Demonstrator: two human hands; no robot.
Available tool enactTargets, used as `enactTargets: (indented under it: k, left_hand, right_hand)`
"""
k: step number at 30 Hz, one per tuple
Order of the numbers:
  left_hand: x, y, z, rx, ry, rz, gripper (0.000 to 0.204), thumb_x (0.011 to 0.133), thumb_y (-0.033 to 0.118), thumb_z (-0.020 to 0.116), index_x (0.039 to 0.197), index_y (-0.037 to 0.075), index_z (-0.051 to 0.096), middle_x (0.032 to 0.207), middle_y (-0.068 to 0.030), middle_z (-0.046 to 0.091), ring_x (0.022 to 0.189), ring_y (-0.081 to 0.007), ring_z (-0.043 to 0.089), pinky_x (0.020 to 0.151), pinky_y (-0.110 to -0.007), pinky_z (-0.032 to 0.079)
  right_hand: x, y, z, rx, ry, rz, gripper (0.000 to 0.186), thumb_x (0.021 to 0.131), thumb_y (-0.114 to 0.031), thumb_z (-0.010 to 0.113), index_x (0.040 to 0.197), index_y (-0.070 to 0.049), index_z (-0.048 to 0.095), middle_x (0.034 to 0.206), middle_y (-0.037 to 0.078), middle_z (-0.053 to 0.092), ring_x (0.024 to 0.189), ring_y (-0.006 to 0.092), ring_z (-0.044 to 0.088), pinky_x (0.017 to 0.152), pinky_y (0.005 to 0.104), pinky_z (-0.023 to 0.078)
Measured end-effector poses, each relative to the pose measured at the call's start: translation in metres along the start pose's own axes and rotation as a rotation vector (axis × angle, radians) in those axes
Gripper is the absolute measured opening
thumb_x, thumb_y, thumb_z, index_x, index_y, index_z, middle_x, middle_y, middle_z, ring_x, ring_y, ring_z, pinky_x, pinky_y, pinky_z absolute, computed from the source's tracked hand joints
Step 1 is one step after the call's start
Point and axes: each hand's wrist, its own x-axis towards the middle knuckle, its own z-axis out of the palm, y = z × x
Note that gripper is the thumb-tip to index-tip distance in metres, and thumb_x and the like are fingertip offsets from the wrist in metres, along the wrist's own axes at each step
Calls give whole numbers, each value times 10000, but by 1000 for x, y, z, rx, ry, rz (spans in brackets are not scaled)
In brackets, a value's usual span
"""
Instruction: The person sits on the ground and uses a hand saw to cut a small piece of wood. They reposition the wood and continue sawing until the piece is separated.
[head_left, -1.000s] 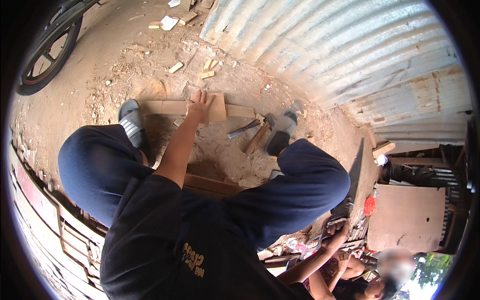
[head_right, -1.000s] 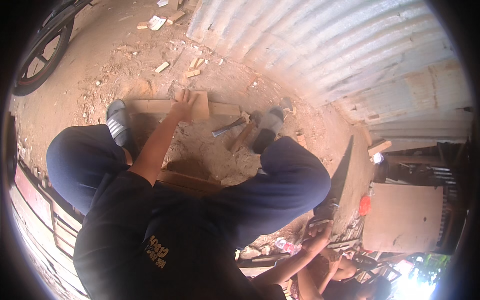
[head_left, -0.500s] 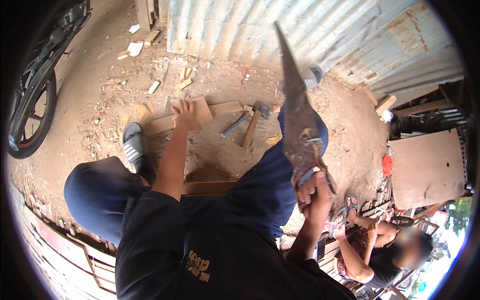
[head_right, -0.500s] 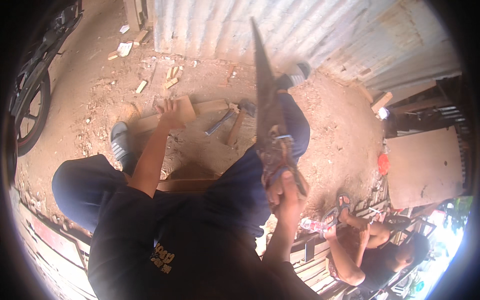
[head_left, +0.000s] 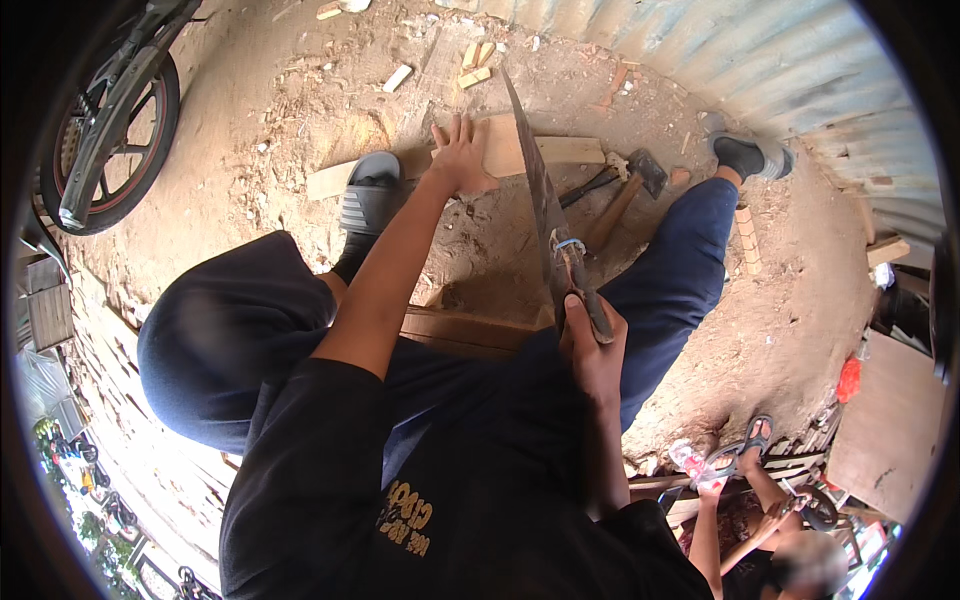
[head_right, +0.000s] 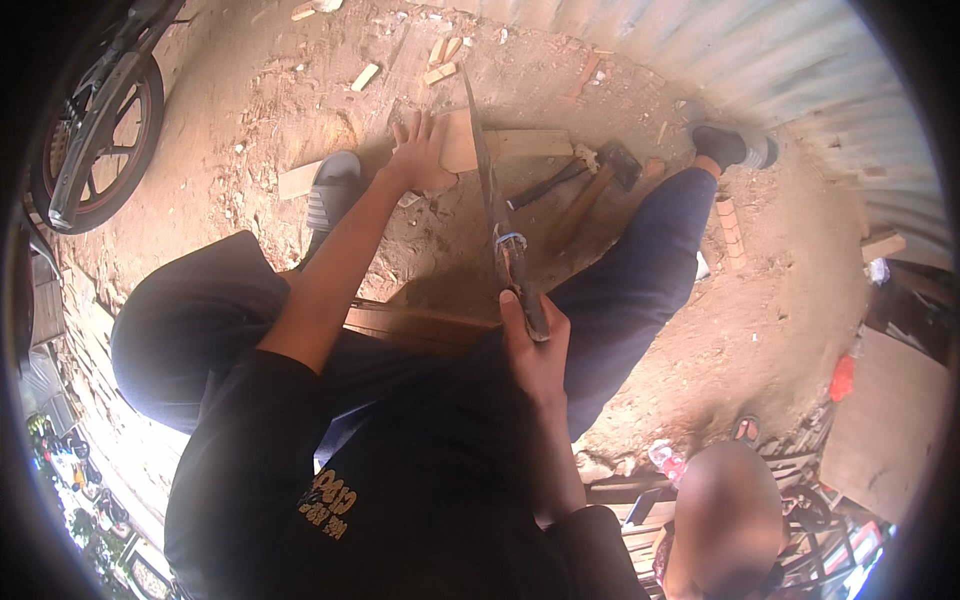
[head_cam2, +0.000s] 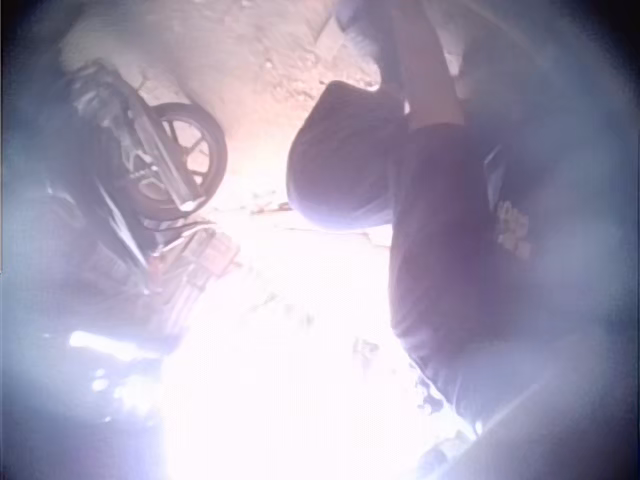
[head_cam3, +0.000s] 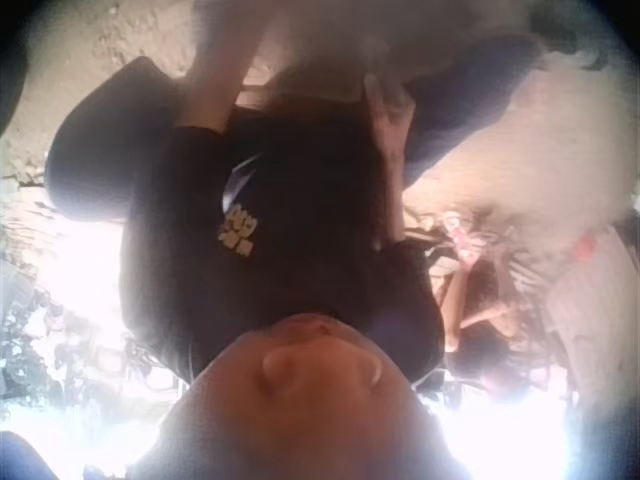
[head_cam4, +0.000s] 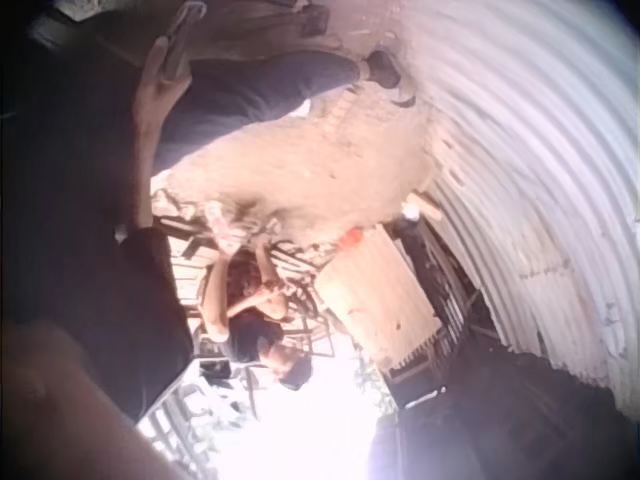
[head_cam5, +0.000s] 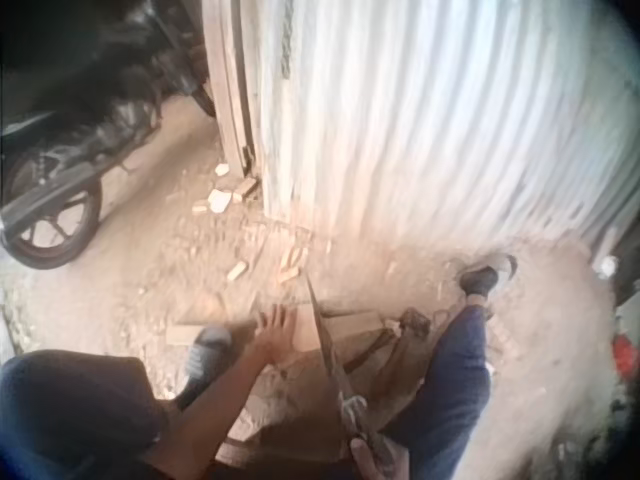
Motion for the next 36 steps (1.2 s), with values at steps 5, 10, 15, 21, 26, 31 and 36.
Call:
enactTargets:
  k: [5, 10, 15, 21, 26, 31, 36]
  left_hand:
    - [4, 1, -1, 11, -7, 18, 1155, 608, 510, 720, 1488, 56, 126, 1501, -290, 151, 1416, -428, 100, 1101, -638, 46]
    - [1, 11, 2, 62, 55, 9, 1186, 593, 518, 752, 1494, 85, 112, 1498, -269, 170, 1414, -423, 115, 1100, -632, 62]
    - [-3, 10, 7, 109, 122, -6, 1213, 583, 545, 770, 1496, 107, 103, 1489, -256, 190, 1412, -421, 119, 1088, -651, 66]
    - [2, 11, 11, 108, 68, -9, 1222, 599, 575, 743, 1506, 115, 65, 1517, -270, 131, 1425, -415, 81, 1092, -649, -16]
    - [0, 18, 6, 144, 70, -35, 1225, 583, 523, 796, 1498, 117, 92, 1511, -234, 165, 1424, -401, 87, 1107, -627, 38]
    - [0, 15, 7, 131, 80, -22, 1208, 594, 540, 785, 1496, 113, 106, 1509, -237, 164, 1423, -404, 83, 1106, -627, 34]
    - [2, 9, 6, 97, 65, 1, 1222, 613, 636, 716, 1503, 100, 73, 1509, -272, 152, 1420, -425, 89, 1093, -643, -19]
  right_hand:
    - [20, 15, -4, -52, 8, -14, 249, 916, -150, 599, 719, -17, 523, 602, -49, 418, 587, 27, 366, 497, 234, 296]
    - [36, 27, -6, -46, 14, 5, 249, 908, -156, 608, 730, -1, 530, 610, -39, 426, 608, 42, 368, 510, 252, 312]
    - [43, 40, -6, -51, 10, 43, 249, 905, -173, 611, 742, 2, 540, 614, -19, 442, 610, 48, 381, 515, 262, 333]
    - [46, 43, -8, -19, 35, 0, 258, 905, -186, 609, 746, 3, 532, 608, -8, 449, 607, 53, 397, 516, 272, 354]
    - [43, 44, -9, 15, 43, 4, 273, 902, -191, 609, 733, 5, 521, 595, 7, 447, 603, 55, 391, 514, 276, 357]
    - [44, 47, -9, -46, 45, -20, 289, 894, -197, 612, 714, 7, 513, 573, 32, 433, 589, 63, 388, 509, 287, 361]
    - [41, 42, -7, -67, 45, -45, 291, 892, -201, 613, 715, 9, 516, 576, 30, 444, 592, 65, 395, 514, 289, 368]
